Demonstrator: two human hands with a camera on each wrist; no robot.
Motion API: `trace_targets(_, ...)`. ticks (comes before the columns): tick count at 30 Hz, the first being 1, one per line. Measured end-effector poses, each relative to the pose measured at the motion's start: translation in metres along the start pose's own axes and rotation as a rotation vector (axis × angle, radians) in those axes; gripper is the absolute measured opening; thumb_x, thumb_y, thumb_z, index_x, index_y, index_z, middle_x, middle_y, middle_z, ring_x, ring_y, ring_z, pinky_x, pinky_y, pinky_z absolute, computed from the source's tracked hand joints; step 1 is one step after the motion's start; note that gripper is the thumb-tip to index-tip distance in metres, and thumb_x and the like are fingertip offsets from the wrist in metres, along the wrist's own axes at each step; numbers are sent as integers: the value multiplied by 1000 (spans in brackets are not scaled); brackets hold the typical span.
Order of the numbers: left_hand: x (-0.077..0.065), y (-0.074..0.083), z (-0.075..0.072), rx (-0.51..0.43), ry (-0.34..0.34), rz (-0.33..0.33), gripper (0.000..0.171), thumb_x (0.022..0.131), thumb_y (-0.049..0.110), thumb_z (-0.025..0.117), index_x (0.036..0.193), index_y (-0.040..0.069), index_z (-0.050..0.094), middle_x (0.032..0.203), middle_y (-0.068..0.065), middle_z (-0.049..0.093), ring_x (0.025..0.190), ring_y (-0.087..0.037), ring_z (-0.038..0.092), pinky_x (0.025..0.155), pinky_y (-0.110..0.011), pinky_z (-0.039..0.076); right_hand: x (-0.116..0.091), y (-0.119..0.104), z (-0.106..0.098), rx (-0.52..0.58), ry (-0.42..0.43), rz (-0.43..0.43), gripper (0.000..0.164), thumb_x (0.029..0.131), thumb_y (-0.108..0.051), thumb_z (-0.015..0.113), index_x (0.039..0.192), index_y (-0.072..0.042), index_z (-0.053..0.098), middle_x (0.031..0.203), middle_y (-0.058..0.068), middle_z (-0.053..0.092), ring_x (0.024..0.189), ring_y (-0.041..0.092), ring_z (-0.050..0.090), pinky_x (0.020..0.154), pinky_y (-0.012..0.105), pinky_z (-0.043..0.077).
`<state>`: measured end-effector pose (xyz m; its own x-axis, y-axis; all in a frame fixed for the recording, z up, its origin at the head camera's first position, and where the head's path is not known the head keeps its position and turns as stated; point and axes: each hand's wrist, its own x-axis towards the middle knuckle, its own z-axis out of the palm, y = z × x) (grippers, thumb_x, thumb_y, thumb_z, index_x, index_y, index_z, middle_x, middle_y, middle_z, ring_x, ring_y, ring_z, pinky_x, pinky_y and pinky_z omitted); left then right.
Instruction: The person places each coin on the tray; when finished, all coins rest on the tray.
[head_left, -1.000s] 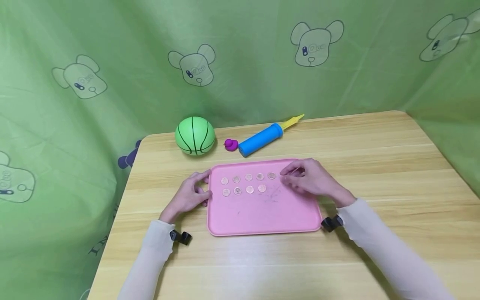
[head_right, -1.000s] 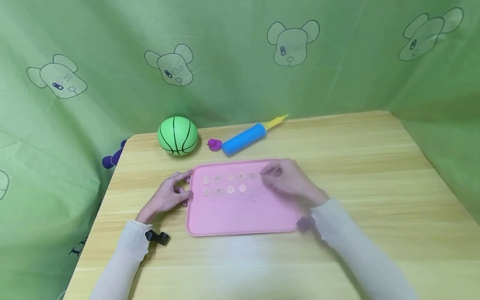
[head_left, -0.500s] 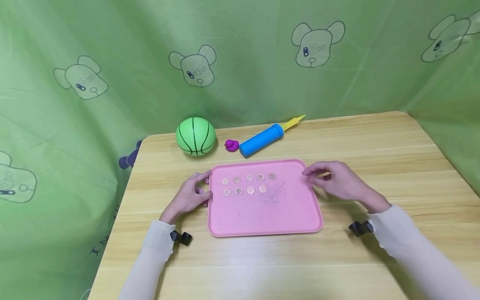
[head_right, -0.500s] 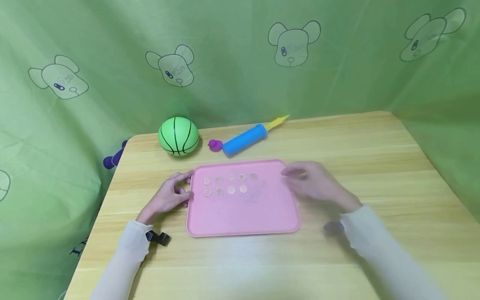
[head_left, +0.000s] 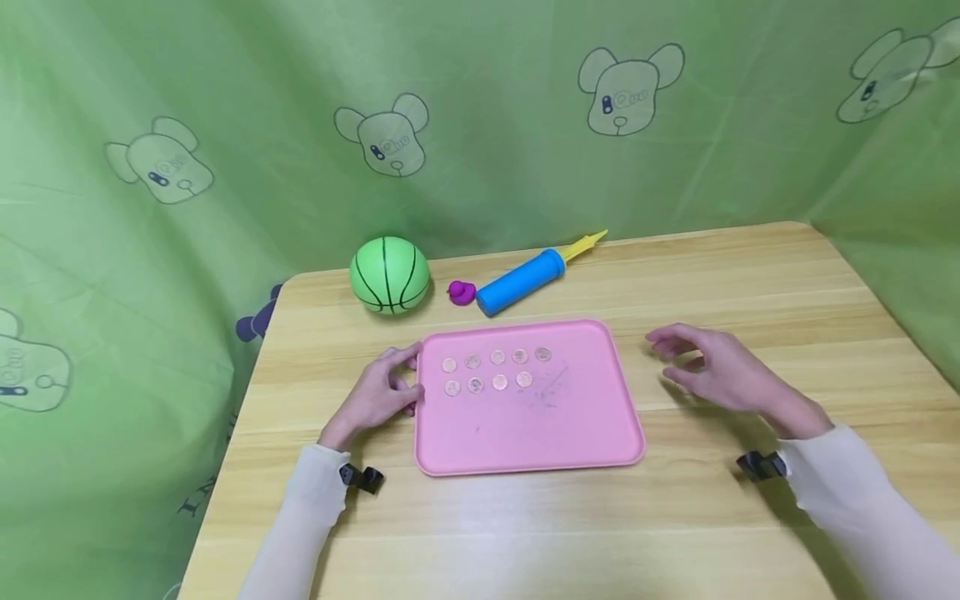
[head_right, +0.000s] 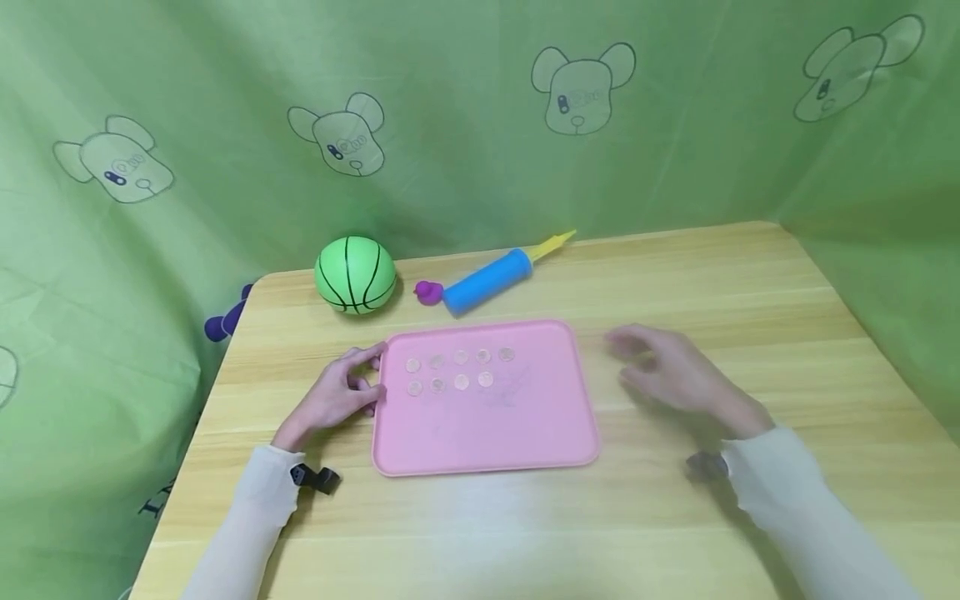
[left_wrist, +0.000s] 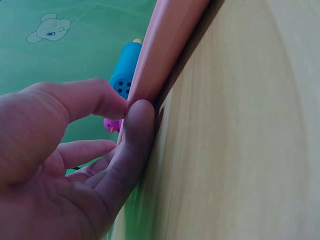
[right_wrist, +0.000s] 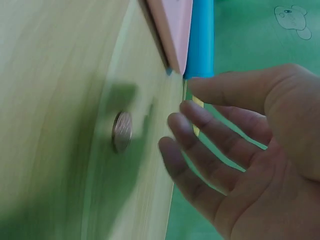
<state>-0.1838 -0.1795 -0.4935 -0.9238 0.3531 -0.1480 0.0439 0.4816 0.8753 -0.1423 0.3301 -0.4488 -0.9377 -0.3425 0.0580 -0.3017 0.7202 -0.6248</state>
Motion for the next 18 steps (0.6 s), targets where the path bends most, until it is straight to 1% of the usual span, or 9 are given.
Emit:
trace_targets(1,0,0,0,-1,3,1,81,94,-5,75,167,4,42,136,-18,56,70,-16,68,58,-29,68,-2,2,0,-15,-5,-1,55,89,3,84,141,2,66,124,19,77,110,23,73,93,40,72)
trace_targets(3,1,-1,0,-2,5,2,81,94,-5,75,167,5,42,136,-18,56,70,-16,68,58,-29,68,-6,5,0,-39,-12,-11,57,87,2,87,140,2,66,123,18,77,110,29,73,91,39,72)
trace_targets(5,1,-1,0,-5,2,3,81,94,-5,74,167,5,42,136,-18,56,70,-15,68,59,-30,69,-9,7,0,-64,-20,-21,58,86,1,88,139,3,67,122,17,77,109,33,73,89,37,72)
trace_targets(7,1,-2,0,-8,-1,4,81,94,-6,74,167,4,41,136,-19,55,70,-15,68,59,-30,69,-13,9,0,-87,-23,-28,56,85,0,89,137,3,68,122,17,78,108,34,74,90,39,72)
trace_targets(9,1,-2,0,-10,-1,2,81,94,-6,74,167,5,41,136,-18,55,70,-15,68,60,-30,69,-16,11,0,-111,-30,-25,55,85,-2,90,136,3,69,124,17,78,111,36,74,96,48,70)
trace_targets(11,0,-2,0,-11,-1,4,81,94,-6,74,167,4,41,136,-19,55,70,-14,68,60,-30,69,-19,12,0,-135,-45,-9,54,85,-6,91,134,2,70,128,20,76,117,40,72,104,59,65)
trace_targets(14,0,-2,0,-11,1,4,81,94,-6,74,167,5,41,136,-19,55,70,-14,68,61,-30,70,-23,16,-2,-171,-74,23,51,85,-10,92,131,1,72,129,23,74,121,46,69,107,71,56)
trace_targets(15,0,-2,0,-10,0,8,81,94,-6,74,167,4,41,136,-20,55,70,-13,68,61,-30,70,-24,17,-3,-180,-82,32,49,86,-11,92,129,2,73,129,24,74,122,48,68,107,73,55)
trace_targets(18,0,-2,0,-10,0,10,81,94,-7,74,167,4,41,135,-20,55,70,-13,68,61,-31,70,-25,21,-3,-211,-88,49,42,87,-13,91,124,1,76,125,23,73,118,46,68,104,73,55)
